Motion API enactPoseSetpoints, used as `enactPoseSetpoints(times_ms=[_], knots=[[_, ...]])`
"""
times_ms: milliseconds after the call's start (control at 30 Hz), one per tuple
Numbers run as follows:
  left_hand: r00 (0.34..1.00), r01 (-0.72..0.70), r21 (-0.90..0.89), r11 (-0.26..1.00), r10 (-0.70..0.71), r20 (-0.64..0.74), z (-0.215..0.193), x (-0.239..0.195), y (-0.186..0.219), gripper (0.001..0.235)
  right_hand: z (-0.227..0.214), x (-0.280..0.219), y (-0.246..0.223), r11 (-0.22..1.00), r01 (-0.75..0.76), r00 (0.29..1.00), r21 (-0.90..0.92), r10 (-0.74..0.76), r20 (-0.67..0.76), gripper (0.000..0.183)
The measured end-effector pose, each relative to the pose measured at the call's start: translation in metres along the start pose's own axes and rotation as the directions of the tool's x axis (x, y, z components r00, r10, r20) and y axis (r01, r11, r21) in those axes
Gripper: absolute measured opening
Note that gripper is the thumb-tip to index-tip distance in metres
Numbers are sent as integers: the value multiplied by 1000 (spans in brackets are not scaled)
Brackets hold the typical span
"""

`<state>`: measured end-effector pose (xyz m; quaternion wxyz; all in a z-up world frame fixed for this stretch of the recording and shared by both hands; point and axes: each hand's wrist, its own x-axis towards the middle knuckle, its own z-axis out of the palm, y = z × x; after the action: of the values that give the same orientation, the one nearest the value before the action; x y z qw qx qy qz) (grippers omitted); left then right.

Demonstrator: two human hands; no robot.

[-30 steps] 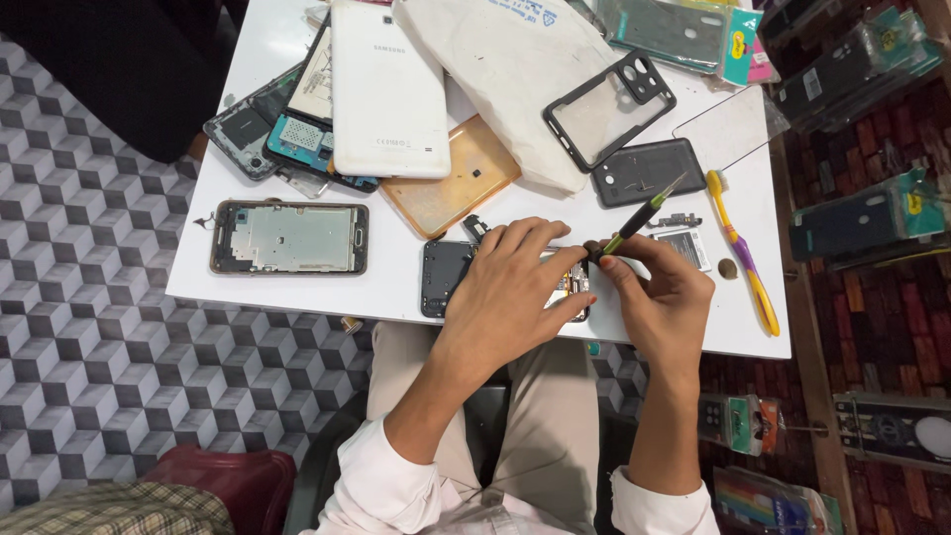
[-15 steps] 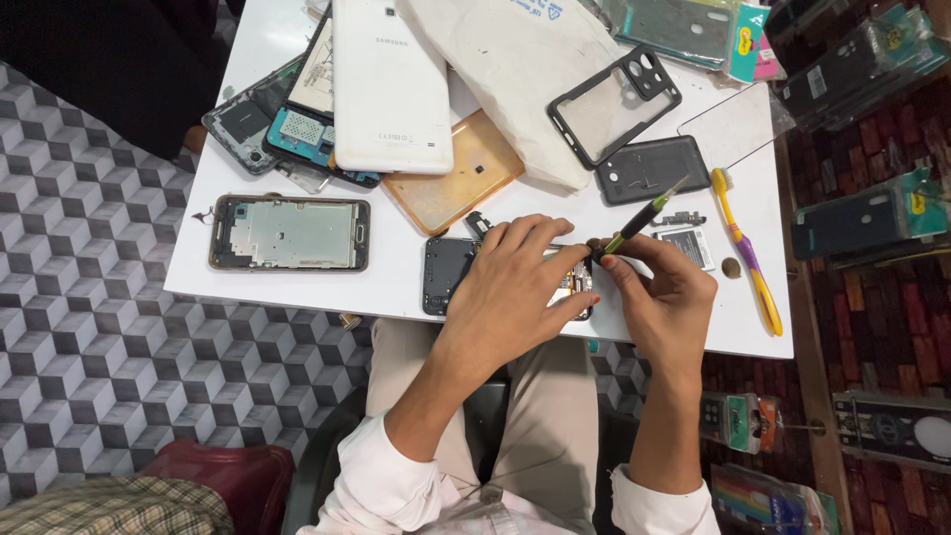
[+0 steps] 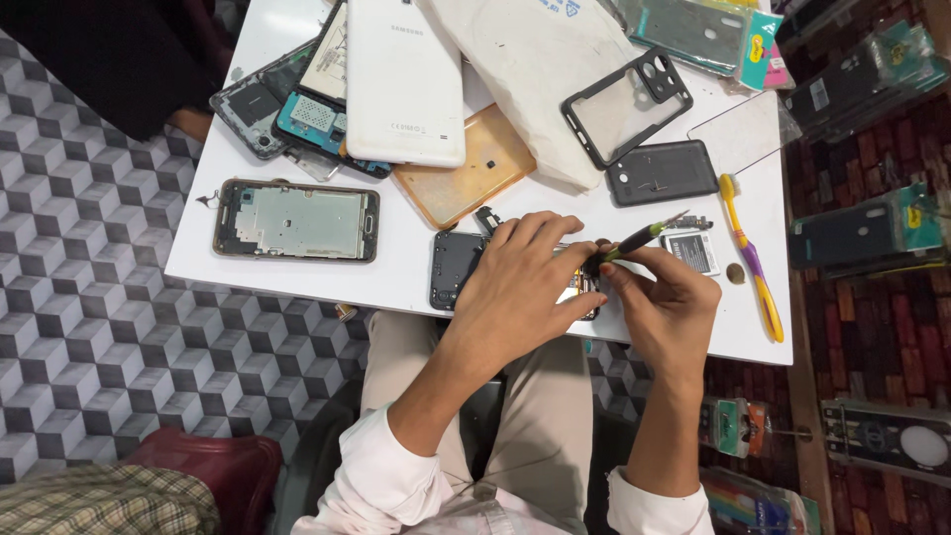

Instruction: The person uses a screwdriver to remove screws from the back of a disassembled smartphone. They then use a prying tool to lift and separate the battery from the phone chassis.

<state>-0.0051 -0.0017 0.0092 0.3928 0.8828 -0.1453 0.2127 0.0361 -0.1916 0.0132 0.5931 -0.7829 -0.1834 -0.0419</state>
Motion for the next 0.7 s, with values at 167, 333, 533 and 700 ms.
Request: enactPoseSetpoints(times_ms=[167,333,533,700], knots=[[1000,12,2,1000,-12,11,0,0,0,50,-2,-2,0,998,10,1000,-67,-9,16,21],[1000,2,-6,1000,-2,7,0,1,-1,50,1,-2,-2,995,32,999,-91,-30,21,22],[1000,12,-13,1000,-12,18,-2,1,-1,46,8,0,-11,960,113,994,-257,-112,20,21],[1000,4,-12,1000,-4,9,-3,2,-1,47,13,2,-22,876,202,978,-437,-201,48,22]])
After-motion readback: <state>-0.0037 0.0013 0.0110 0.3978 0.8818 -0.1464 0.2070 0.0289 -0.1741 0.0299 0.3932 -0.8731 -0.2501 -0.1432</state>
